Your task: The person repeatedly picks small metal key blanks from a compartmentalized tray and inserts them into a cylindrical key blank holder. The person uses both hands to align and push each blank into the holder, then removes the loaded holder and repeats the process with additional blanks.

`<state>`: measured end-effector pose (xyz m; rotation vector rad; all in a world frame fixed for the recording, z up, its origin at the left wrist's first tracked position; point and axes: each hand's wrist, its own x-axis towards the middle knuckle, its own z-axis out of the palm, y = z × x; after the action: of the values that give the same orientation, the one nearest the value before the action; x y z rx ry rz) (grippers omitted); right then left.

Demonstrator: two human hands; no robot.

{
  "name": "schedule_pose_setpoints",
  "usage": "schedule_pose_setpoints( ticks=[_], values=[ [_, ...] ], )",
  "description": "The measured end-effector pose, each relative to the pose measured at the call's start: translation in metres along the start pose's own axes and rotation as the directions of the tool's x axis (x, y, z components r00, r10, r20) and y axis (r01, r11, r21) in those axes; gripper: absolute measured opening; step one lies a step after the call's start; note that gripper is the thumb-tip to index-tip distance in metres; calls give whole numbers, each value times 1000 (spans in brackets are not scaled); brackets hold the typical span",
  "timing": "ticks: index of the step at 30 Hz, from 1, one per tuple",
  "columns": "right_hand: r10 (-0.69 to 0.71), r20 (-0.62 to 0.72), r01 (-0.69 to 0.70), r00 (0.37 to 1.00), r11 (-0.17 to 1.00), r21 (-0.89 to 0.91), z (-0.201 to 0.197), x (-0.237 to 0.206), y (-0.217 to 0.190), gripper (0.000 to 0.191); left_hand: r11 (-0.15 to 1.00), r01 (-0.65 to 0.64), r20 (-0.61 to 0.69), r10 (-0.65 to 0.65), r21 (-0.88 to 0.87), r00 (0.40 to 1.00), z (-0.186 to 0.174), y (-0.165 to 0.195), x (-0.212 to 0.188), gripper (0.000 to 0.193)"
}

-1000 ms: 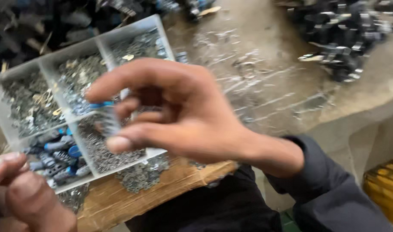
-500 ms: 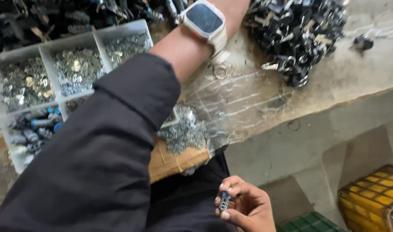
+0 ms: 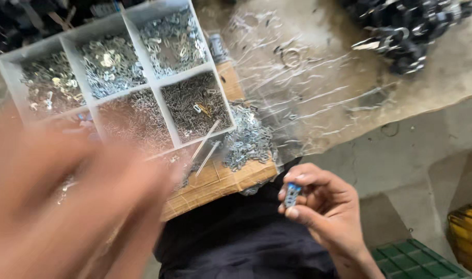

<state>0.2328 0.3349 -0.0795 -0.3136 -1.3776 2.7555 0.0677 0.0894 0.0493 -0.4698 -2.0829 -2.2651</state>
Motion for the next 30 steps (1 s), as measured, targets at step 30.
schedule_pose_setpoints(
  ticks=[30],
  values=[
    [-158,-1,155,988,974,-164,11,45,-13,41,469,16,26,-81,883,996,-5,-65,-120,37]
  ],
)
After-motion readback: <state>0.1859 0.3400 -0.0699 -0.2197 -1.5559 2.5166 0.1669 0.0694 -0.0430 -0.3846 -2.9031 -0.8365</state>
